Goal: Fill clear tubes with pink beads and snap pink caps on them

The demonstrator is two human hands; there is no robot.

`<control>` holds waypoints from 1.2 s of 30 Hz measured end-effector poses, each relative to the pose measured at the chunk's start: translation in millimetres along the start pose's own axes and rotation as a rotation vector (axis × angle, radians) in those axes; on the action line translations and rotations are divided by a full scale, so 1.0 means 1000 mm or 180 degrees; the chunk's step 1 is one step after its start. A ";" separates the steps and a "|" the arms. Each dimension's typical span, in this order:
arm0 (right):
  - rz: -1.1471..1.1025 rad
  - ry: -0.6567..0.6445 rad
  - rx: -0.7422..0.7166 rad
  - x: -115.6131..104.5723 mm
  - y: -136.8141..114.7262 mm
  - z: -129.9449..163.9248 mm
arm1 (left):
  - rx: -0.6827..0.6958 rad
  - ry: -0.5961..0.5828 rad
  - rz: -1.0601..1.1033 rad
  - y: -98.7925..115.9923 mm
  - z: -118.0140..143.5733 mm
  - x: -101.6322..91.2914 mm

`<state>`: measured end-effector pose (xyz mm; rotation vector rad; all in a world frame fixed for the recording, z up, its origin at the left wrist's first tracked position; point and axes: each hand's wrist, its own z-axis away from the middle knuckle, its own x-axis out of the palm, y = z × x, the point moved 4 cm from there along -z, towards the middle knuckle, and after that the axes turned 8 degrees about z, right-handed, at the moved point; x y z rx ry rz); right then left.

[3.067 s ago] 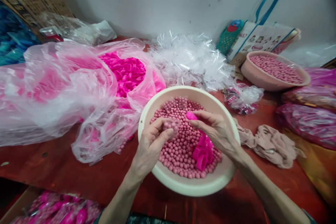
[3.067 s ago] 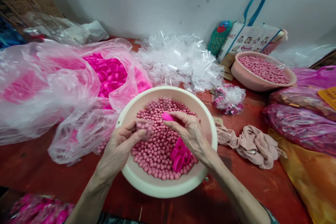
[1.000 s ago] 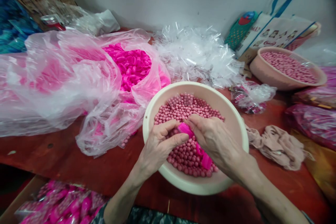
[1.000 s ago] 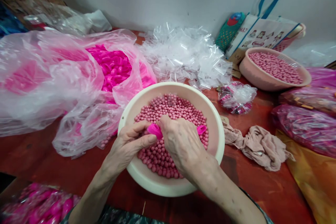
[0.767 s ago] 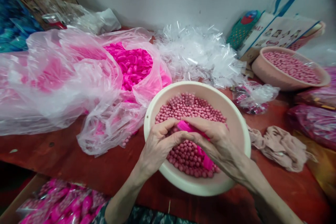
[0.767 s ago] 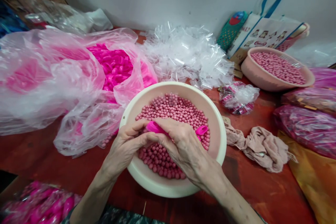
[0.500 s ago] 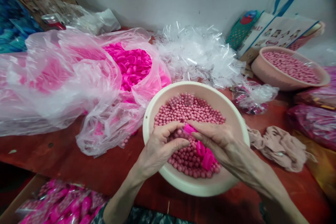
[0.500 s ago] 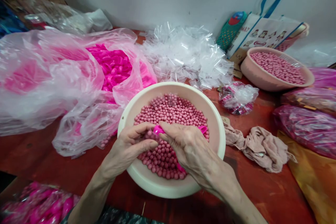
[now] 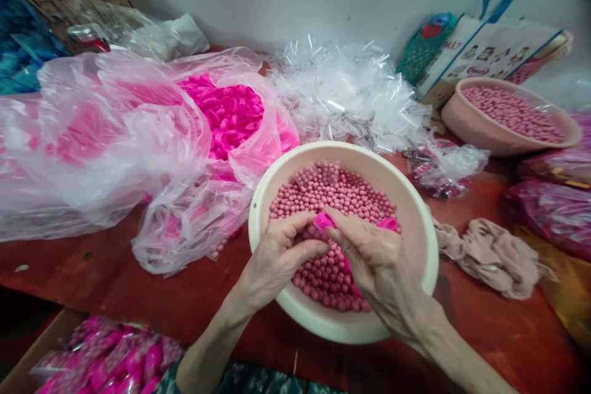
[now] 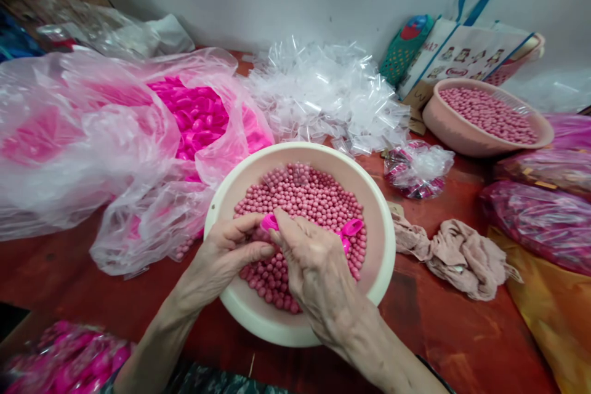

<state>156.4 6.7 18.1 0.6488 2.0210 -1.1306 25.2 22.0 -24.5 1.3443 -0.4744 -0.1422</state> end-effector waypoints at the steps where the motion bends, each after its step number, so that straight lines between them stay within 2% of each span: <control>1: 0.0062 -0.0103 -0.0029 -0.001 -0.001 -0.002 | -0.0011 0.0020 0.0001 -0.001 0.000 -0.001; 7: 0.0305 -0.0508 -0.0229 -0.003 0.001 -0.001 | 0.0193 0.0158 -0.0150 0.001 0.001 0.000; 13: 0.0230 -0.0328 -0.0257 0.002 0.008 0.008 | 0.0414 0.0377 -0.0997 0.008 0.004 0.003; 18: 0.0459 -0.0241 -0.0557 0.001 0.009 0.011 | 0.0488 0.0273 -0.1221 0.008 0.006 0.005; 21: 0.0103 -0.0176 -0.0636 0.002 0.017 0.013 | 0.0692 0.0242 -0.1340 0.009 0.007 0.007; 24: -0.0312 0.0019 -0.0458 0.004 0.025 0.016 | 0.1084 0.0242 -0.1543 0.012 0.008 0.009; 28: -0.0543 0.0337 -0.0318 0.003 0.020 0.019 | 0.1502 0.0367 -0.1838 0.017 0.009 0.010; 31: -0.0587 0.0555 -0.0060 0.000 0.017 0.019 | 0.1373 0.0268 -0.1876 0.017 0.009 0.011; 36: -0.0852 0.0462 0.0341 0.002 0.021 0.018 | 0.1080 0.0094 -0.1933 0.016 0.008 0.013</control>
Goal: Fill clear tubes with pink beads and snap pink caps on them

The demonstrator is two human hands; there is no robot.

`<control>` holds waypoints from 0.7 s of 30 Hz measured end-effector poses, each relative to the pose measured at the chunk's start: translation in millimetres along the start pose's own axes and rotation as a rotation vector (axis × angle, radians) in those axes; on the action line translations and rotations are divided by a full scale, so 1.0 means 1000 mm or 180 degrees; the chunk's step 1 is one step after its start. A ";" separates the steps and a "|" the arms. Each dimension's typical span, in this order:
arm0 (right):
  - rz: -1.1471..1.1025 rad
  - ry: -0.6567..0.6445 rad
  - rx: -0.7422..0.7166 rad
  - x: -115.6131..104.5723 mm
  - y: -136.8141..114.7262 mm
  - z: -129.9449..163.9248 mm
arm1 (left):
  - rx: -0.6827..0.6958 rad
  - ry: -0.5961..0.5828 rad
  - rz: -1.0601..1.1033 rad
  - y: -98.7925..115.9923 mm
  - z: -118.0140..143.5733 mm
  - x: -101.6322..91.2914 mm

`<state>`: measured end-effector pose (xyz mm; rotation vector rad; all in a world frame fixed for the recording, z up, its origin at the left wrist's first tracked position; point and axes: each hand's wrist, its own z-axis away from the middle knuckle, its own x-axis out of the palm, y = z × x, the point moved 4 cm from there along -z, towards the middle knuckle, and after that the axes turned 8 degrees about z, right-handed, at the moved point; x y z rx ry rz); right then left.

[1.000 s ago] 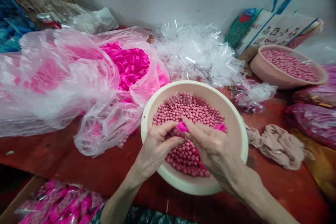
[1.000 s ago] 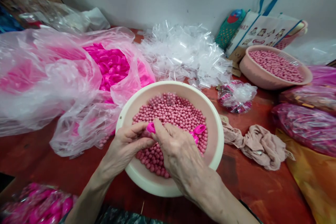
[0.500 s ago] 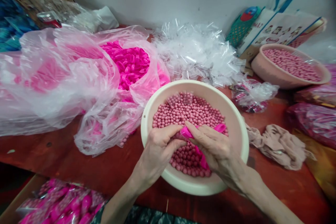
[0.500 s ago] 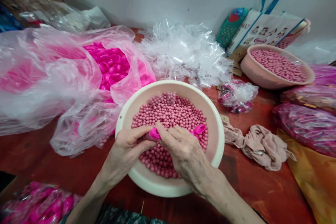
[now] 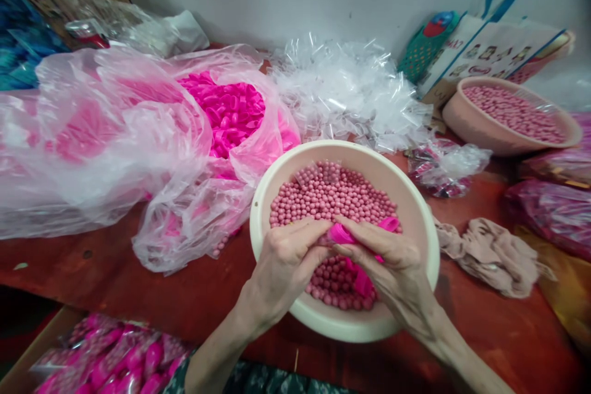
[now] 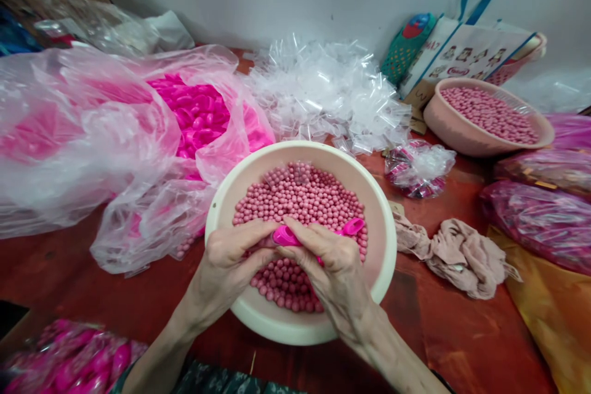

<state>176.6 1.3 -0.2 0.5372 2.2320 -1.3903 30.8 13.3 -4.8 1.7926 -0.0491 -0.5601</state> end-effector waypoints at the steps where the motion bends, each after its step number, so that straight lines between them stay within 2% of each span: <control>1: 0.0001 -0.0011 0.0036 0.000 0.001 0.000 | -0.0032 -0.0038 -0.0048 0.000 0.000 0.000; 5: 0.0385 -0.0270 -0.0051 0.003 0.004 0.004 | -0.0397 -0.0247 0.0012 -0.003 -0.002 0.002; 9: 0.0663 -0.0914 -0.0035 0.001 0.007 0.011 | -0.0753 -0.0349 0.0708 -0.011 -0.002 0.002; 12: 0.0832 -0.1214 0.0000 -0.005 0.011 0.014 | -0.0919 -0.0328 0.1310 -0.017 -0.002 0.002; 16: 0.0759 -0.1259 0.0013 -0.005 0.014 0.009 | -0.1132 -0.0460 0.1625 -0.019 -0.002 0.002; 21: 0.0717 -0.0944 -0.0226 0.009 0.010 0.006 | -0.1173 -0.0493 0.1556 -0.019 -0.002 0.000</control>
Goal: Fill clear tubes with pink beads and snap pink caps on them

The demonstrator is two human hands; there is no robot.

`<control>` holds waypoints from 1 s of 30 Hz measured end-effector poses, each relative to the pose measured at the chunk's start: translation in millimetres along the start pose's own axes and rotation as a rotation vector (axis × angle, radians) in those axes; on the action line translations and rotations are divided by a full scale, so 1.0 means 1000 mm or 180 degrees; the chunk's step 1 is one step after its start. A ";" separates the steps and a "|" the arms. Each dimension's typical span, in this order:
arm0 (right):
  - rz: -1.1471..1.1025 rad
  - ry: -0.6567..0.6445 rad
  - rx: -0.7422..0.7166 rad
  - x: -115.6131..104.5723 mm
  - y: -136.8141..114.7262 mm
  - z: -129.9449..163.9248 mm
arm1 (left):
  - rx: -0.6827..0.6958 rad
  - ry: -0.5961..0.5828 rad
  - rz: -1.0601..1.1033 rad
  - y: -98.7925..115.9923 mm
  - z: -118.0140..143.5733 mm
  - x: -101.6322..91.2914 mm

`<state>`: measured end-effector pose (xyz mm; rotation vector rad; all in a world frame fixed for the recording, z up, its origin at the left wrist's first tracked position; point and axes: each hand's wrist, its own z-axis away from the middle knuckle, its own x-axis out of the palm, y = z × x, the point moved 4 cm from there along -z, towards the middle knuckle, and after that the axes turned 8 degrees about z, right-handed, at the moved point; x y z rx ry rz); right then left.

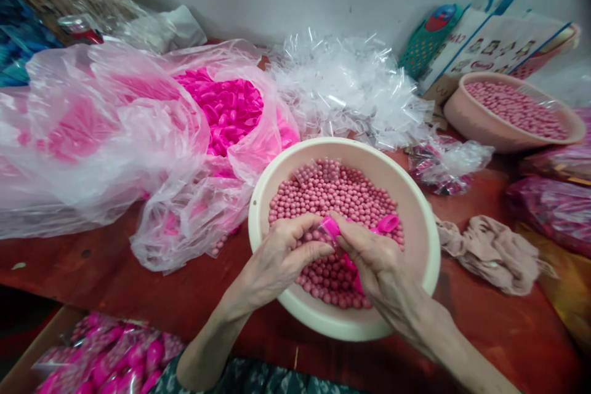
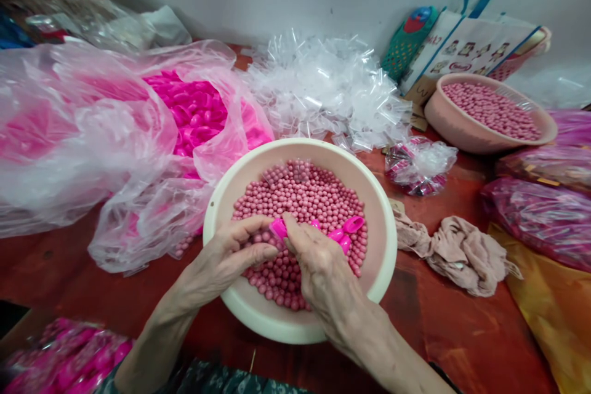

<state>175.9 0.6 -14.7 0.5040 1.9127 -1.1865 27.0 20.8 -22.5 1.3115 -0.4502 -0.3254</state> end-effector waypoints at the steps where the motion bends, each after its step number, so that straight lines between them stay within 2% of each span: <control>1: 0.0061 0.0040 0.0021 0.003 -0.002 0.000 | 0.0008 0.0027 0.0037 -0.001 0.000 -0.001; 6: 0.0581 -0.0031 -0.0119 0.009 -0.013 0.005 | -0.0031 0.0084 0.0386 -0.005 0.000 -0.001; 9: 0.0750 -0.0108 -0.0046 0.007 -0.018 0.003 | -0.0057 0.0125 0.0547 -0.003 -0.001 0.001; 15: 0.1112 0.0148 -0.0016 0.004 -0.030 -0.011 | -0.0167 0.0338 0.0770 0.001 0.002 0.001; 19: 0.1582 0.0337 -0.0021 0.009 -0.035 -0.022 | -0.0035 0.0303 0.0696 0.000 0.003 -0.001; 26: 0.2588 0.0571 -0.0450 0.007 -0.047 -0.029 | 0.0116 0.0395 0.0747 -0.003 0.003 -0.003; 30: 0.2518 0.0525 -0.0534 0.011 -0.046 -0.031 | 0.0173 0.0419 0.0787 -0.001 0.003 -0.004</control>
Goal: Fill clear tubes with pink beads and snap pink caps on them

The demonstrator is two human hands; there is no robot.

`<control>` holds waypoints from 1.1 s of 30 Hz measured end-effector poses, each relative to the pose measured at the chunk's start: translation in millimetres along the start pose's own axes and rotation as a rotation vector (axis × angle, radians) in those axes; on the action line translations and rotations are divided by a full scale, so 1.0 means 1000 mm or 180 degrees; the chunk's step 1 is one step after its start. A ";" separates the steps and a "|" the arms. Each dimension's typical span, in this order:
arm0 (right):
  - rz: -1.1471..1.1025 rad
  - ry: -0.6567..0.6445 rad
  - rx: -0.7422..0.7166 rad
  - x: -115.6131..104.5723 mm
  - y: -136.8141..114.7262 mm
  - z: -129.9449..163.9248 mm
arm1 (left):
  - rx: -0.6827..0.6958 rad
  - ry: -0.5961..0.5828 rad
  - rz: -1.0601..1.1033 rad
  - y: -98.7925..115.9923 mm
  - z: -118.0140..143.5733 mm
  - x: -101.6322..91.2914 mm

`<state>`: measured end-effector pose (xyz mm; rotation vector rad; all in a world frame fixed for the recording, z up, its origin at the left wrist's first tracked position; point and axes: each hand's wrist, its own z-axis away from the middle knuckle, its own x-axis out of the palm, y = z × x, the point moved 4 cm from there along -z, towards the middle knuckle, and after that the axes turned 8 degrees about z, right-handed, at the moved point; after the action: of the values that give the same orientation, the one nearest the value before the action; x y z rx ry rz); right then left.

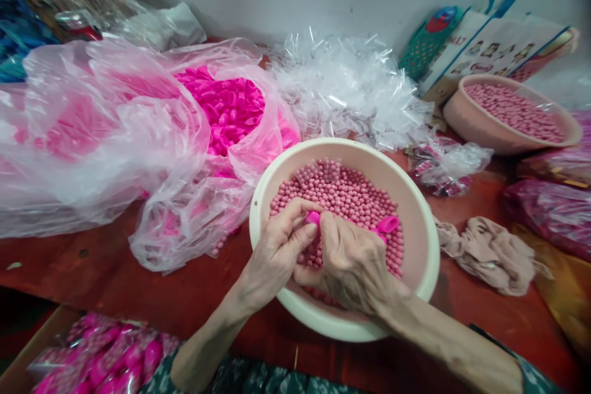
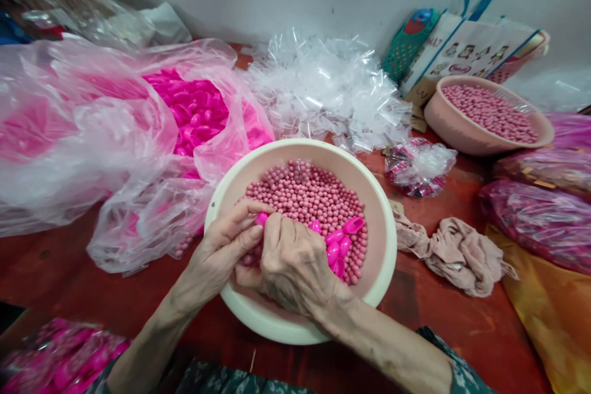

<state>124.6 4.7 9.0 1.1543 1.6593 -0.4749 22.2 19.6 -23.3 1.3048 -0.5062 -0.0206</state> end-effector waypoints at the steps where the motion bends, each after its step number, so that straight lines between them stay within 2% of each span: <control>1: -0.0218 -0.0067 0.0038 0.001 0.001 0.000 | -0.0001 0.0021 0.0026 0.001 0.000 0.000; 3: -0.0923 -0.0251 0.0208 0.003 0.008 0.001 | -0.0043 0.0090 0.0125 0.002 -0.001 0.001; 5: -0.2019 -0.0535 0.0574 0.004 0.020 0.002 | -0.0066 0.0180 0.0290 0.003 -0.002 0.002; 8: -0.3947 -0.0946 0.1722 0.008 0.042 0.009 | -0.0070 0.0207 0.0431 0.004 -0.002 0.003; 10: -0.4786 -0.0843 0.2570 0.012 0.052 0.014 | -0.0083 0.0168 0.0396 0.004 -0.003 0.003; 12: -0.5034 -0.0521 0.3016 0.014 0.056 0.015 | -0.0090 0.0145 0.0325 0.003 -0.002 0.003; 13: -0.4956 -0.0358 0.3050 0.015 0.055 0.014 | -0.0070 0.0146 0.0300 0.003 -0.002 0.003; 15: -0.4428 -0.0177 0.2713 0.015 0.051 0.010 | 0.0001 0.0136 0.0325 0.003 -0.002 0.004; 19: -0.2800 -0.0420 0.0999 0.014 0.032 0.006 | 0.0070 0.0127 0.0471 0.004 -0.001 0.005; 20: -0.2491 -0.0471 0.0673 0.014 0.028 0.007 | 0.0084 0.0152 0.0491 0.004 -0.001 0.005; 22: -0.2017 -0.0452 0.0303 0.012 0.024 0.010 | 0.0137 0.0194 0.0491 0.005 0.000 0.005; 25: -0.1444 -0.0435 0.0087 0.002 0.018 0.007 | 0.0232 0.0193 0.0392 0.005 0.001 0.005; 28: -0.1166 -0.0541 0.0070 -0.004 0.011 -0.004 | 0.0335 0.0193 0.0173 0.005 0.003 0.003; 33: -0.0420 -0.0756 -0.0096 0.005 -0.001 -0.013 | 0.0327 0.0317 -0.0355 0.003 0.003 -0.003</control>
<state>117.4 16.7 9.2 0.9313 1.5351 -0.6432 18.1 18.3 -21.3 1.4261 -0.3529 -0.0226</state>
